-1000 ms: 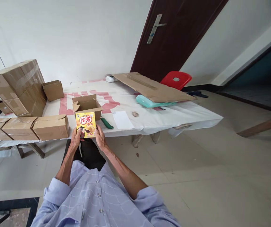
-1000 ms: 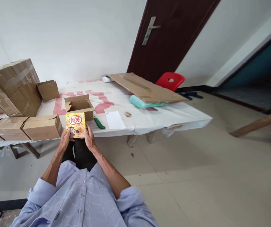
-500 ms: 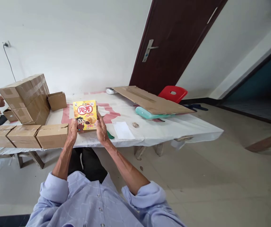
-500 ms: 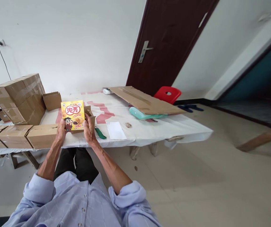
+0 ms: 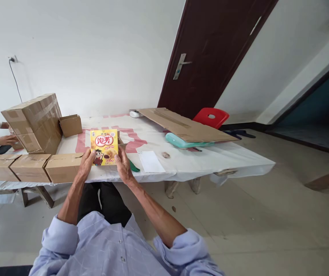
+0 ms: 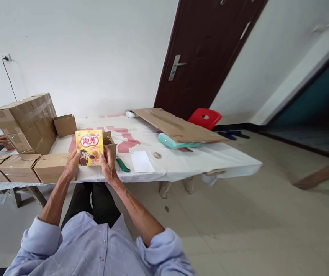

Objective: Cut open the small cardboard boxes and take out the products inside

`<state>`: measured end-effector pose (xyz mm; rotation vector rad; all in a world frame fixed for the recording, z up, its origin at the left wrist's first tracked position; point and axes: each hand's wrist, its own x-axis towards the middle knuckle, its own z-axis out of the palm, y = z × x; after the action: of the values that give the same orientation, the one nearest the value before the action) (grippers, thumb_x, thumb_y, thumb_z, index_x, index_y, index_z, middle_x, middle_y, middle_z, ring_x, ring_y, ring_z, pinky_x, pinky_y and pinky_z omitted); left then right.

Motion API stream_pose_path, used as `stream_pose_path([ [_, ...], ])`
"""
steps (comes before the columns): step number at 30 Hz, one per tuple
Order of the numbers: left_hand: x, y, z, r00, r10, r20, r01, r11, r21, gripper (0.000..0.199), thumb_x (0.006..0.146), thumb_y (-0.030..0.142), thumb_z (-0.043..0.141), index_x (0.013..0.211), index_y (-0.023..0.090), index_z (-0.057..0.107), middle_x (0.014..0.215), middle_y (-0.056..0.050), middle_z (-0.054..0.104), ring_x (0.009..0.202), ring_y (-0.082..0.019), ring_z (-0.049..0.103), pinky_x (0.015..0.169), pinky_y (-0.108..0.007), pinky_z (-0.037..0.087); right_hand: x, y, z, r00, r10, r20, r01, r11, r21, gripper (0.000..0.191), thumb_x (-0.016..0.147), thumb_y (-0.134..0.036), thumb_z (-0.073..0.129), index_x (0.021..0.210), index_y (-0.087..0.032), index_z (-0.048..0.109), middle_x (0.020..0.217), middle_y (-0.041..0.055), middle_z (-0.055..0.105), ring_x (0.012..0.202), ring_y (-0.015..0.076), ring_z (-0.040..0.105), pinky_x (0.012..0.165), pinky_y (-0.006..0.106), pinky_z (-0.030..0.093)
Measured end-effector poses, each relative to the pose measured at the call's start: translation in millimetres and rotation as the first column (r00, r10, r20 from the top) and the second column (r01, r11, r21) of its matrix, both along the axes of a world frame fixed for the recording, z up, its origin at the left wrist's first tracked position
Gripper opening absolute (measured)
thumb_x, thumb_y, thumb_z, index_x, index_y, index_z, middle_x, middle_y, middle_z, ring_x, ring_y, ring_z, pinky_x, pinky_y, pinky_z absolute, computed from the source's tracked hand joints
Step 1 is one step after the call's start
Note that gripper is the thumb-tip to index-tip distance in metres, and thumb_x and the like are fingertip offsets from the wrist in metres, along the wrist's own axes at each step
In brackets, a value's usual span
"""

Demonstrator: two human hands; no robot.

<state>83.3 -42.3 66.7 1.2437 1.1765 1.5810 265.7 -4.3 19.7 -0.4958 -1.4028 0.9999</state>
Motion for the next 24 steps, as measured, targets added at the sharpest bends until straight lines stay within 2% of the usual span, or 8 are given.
stream_pose_path([
  [5,-19.3,-21.0,-23.2,0.996,-0.088,0.012,0.088,0.985,-0.148,0.080,0.053,0.054,0.108,0.116,0.017,0.075,0.110,-0.014,0.086,0.102,-0.042,0.082,0.088,-0.048,0.067,5.5,-15.6,-63.3,0.984,0.137,0.117,-0.119,0.982,-0.146,0.073,0.101,-0.070,0.062,0.156,-0.025,0.049,0.150,0.0170,0.071,0.132,0.0346,0.073,0.106,0.051,0.064],
  [8,-26.8,-23.5,-23.8,0.992,-0.124,0.017,0.125,0.972,-0.199,0.078,0.048,0.043,0.110,0.114,0.017,0.076,0.110,-0.015,0.087,0.100,-0.041,0.083,0.086,-0.046,0.067,10.3,-13.3,-72.7,0.959,0.166,0.230,-0.141,0.983,-0.121,0.068,0.103,-0.064,0.061,0.158,-0.025,0.048,0.146,0.0165,0.073,0.130,0.0329,0.074,0.102,0.048,0.066],
  [10,-34.1,-19.9,-12.7,0.990,-0.144,-0.001,0.141,0.969,-0.203,0.074,0.048,0.040,0.110,0.111,0.018,0.077,0.109,-0.014,0.087,0.098,-0.041,0.083,0.084,-0.047,0.068,15.0,-3.3,-63.4,0.935,0.149,0.323,-0.140,0.989,-0.050,0.063,0.105,-0.057,0.061,0.159,-0.025,0.050,0.139,0.0155,0.076,0.122,0.0320,0.076,0.098,0.047,0.066],
  [13,-56.3,-6.9,23.8,0.988,-0.122,-0.093,0.110,0.985,-0.131,0.068,0.051,0.038,0.110,0.109,0.020,0.080,0.110,-0.013,0.087,0.099,-0.040,0.083,0.085,-0.048,0.070,28.3,27.0,-33.2,0.890,-0.019,0.456,-0.050,0.989,0.138,0.057,0.106,-0.047,0.062,0.157,-0.025,0.055,0.137,0.0153,0.076,0.120,0.0327,0.075,0.102,0.052,0.064],
  [16,-93.2,19.1,71.8,0.977,0.029,-0.213,-0.020,0.999,0.045,0.069,0.054,0.037,0.109,0.114,0.021,0.079,0.114,-0.011,0.087,0.105,-0.038,0.082,0.088,-0.048,0.070,49.9,72.8,-1.5,0.794,-0.300,0.529,0.116,0.929,0.352,0.058,0.104,-0.039,0.067,0.158,-0.023,0.057,0.151,0.0181,0.069,0.140,0.0361,0.066,0.118,0.059,0.055],
  [19,-136.6,62.8,105.3,0.928,0.200,-0.314,-0.149,0.973,0.178,0.074,0.054,0.036,0.107,0.119,0.020,0.076,0.119,-0.010,0.085,0.111,-0.035,0.080,0.094,-0.047,0.069,70.5,119.0,13.0,0.619,-0.399,0.677,0.079,0.889,0.452,0.062,0.096,-0.031,0.076,0.155,-0.022,0.061,0.158,0.0188,0.065,0.148,0.0391,0.060,0.121,0.061,0.051],
  [21,-163.6,99.4,110.6,0.876,0.260,-0.407,-0.212,0.964,0.160,0.069,0.053,0.034,0.104,0.114,0.018,0.075,0.114,-0.009,0.084,0.106,-0.032,0.079,0.090,-0.043,0.068,78.4,141.4,12.8,0.493,-0.368,0.788,-0.028,0.899,0.437,0.060,0.090,-0.024,0.080,0.148,-0.021,0.068,0.151,0.0179,0.071,0.140,0.0389,0.065,0.115,0.057,0.056],
  [24,-195.6,155.5,95.5,0.762,0.320,-0.563,-0.359,0.932,0.044,0.057,0.054,0.026,0.099,0.105,0.017,0.074,0.103,-0.006,0.081,0.097,-0.027,0.077,0.084,-0.038,0.065,80.2,159.0,7.7,0.373,-0.348,0.860,-0.088,0.910,0.406,0.042,0.086,-0.017,0.081,0.127,-0.023,0.078,0.129,0.0130,0.081,0.120,0.0345,0.072,0.095,0.045,0.060],
])
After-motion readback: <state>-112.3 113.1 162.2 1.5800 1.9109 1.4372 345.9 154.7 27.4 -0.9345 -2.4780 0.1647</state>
